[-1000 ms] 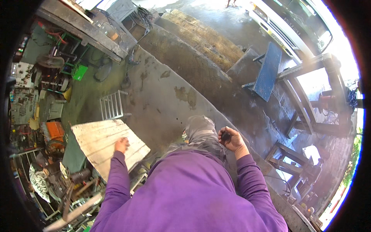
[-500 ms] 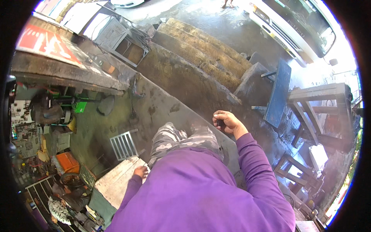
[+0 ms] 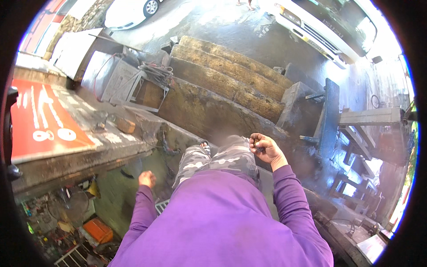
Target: The person works on the dashboard of a white van, handling wires and connectors. They exit the vehicle, walk into a workshop, and use pliers to strip or cut a wire. They then return to the van and continue connecting wires inside the dashboard.
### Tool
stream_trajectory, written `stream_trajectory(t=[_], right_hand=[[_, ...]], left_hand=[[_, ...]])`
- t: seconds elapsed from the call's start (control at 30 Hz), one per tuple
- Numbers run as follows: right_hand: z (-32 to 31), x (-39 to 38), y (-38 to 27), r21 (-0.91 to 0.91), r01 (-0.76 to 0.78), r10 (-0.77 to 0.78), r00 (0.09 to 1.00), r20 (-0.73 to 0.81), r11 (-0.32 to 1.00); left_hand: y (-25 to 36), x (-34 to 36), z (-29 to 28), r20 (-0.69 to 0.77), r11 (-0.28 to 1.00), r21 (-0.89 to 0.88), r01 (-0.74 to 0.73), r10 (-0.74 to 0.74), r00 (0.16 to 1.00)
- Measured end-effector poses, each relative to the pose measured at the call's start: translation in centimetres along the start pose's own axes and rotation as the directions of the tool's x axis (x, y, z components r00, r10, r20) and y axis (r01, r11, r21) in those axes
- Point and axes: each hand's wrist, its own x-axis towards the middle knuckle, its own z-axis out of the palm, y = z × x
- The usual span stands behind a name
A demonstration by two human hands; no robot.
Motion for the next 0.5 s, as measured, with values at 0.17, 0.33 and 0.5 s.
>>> stream_trajectory(t=[0.17,0.33,0.5], right_hand=[[0.6,7.2,-2.3,0.065,0.042,-0.038,0.997,-0.061,0.997],[-1.5,15.9,-6.8,0.086,0.033,-0.027,0.997,-0.069,0.996],[-7.4,27.2,-14.1,-0.007,-0.017,0.017,0.999,-0.048,1.000]], left_hand=[[19.8,6.9,7.9,0.054,0.989,0.084,-0.125,0.121,0.991],[21.9,15.8,14.8,0.135,0.925,0.295,-0.241,0.209,0.969],[12.6,26.5,18.4,0.116,0.965,0.249,0.082,-0.114,0.987]])
